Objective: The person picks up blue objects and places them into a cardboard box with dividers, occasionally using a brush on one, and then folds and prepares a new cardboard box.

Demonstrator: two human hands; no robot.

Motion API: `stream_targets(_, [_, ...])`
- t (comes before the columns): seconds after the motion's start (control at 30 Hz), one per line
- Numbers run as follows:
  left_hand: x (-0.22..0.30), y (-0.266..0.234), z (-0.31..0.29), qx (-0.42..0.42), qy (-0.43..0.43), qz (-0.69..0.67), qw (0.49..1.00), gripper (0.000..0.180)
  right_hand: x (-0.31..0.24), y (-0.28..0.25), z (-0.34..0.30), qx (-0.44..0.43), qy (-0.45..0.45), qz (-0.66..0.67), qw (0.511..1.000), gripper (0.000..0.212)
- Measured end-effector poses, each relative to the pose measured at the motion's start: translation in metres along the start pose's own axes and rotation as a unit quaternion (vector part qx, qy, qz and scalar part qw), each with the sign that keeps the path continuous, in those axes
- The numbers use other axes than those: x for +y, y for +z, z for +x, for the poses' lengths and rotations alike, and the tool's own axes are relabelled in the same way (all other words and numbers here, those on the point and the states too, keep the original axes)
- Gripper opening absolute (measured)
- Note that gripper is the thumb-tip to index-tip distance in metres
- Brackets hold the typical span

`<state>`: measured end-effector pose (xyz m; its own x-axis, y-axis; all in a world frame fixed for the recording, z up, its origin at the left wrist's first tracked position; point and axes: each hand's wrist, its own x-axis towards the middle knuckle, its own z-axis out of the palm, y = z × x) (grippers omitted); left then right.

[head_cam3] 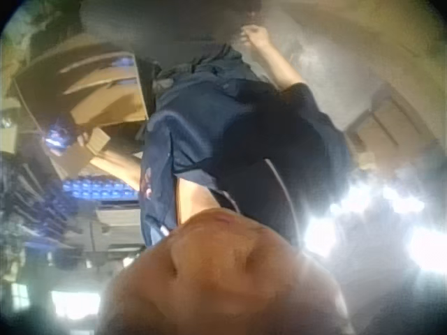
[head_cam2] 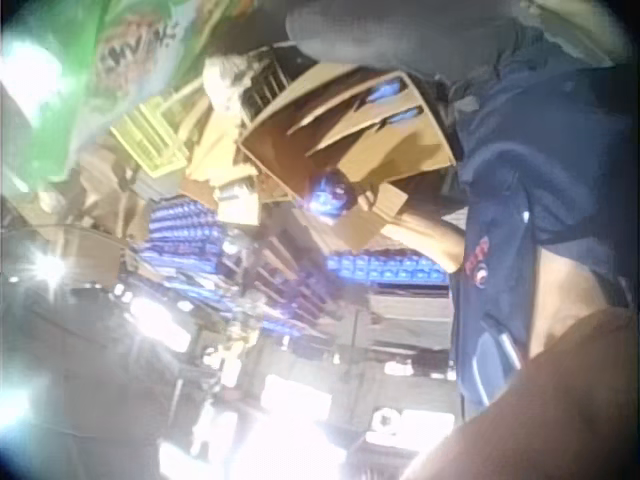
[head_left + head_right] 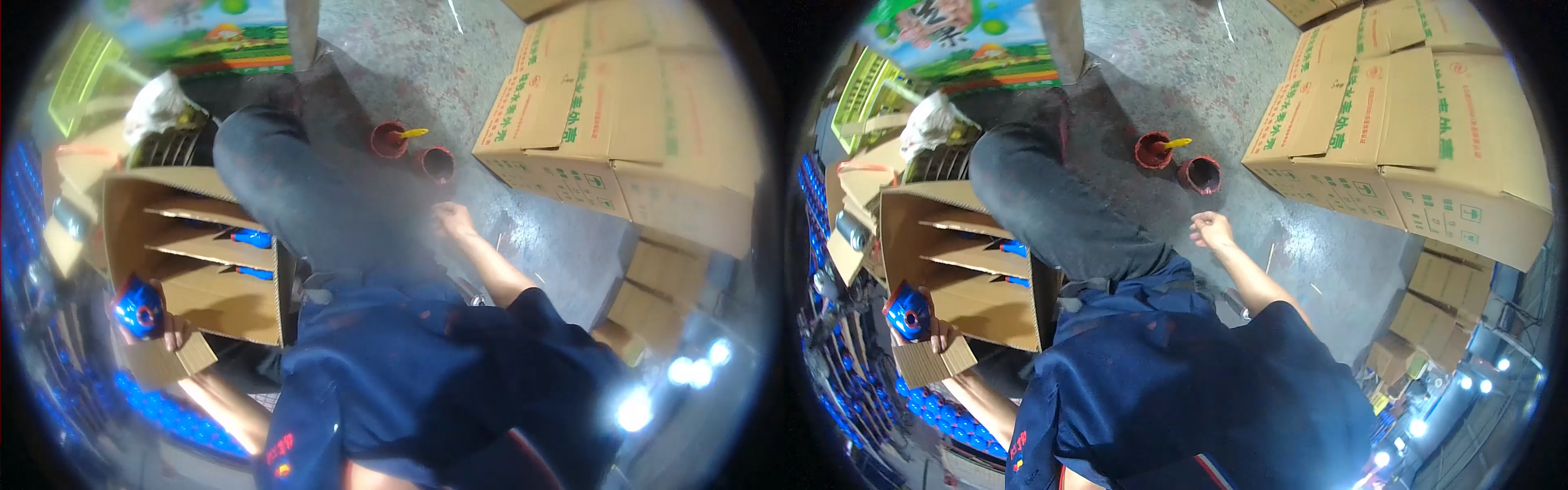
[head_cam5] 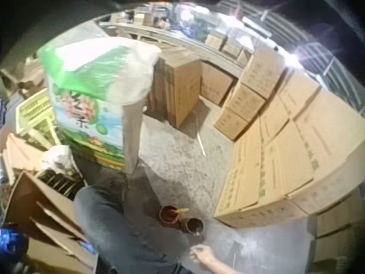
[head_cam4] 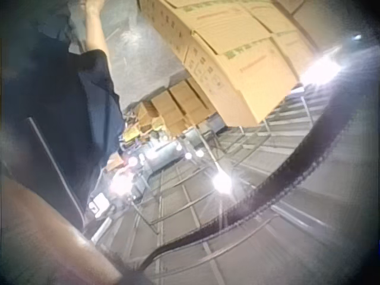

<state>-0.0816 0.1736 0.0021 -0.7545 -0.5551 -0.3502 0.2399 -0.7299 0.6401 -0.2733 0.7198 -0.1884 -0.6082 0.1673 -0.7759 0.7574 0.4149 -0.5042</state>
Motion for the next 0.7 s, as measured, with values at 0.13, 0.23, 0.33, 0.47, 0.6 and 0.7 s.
stream_targets(0.13, [-0.032, 0.054, 0.013, -0.023, -0.027, 0.016, 0.999, 0.065, 0.005, 0.017, 0.076, 0.015, -0.101, 0.238, 0.966, 0.034])
stream_targets(0.23, [-0.070, 0.107, 0.023, -0.033, -0.058, 0.039, 0.997, 0.062, -0.050, 0.046, 0.152, 0.049, -0.064, 0.396, 0.915, 0.066])
stream_targets(0.33, [-0.122, 0.157, 0.052, -0.052, -0.129, 0.066, 0.988, 0.058, -0.071, 0.048, 0.198, 0.051, -0.035, 0.312, 0.948, 0.051])
stream_targets(0.47, [-0.173, 0.212, 0.054, -0.035, -0.235, 0.149, 0.960, 0.054, -0.071, 0.069, 0.201, 0.109, -0.181, 0.006, 0.977, 0.024])
stream_targets(0.6, [-0.201, 0.259, 0.048, -0.005, -0.309, 0.258, 0.915, 0.049, -0.057, 0.070, 0.187, 0.062, -0.089, 0.258, 0.960, 0.026])
stream_targets(0.7, [-0.222, 0.269, 0.052, -0.016, -0.335, 0.308, 0.890, 0.046, -0.042, 0.040, 0.156, 0.039, -0.074, 0.389, 0.917, 0.030])
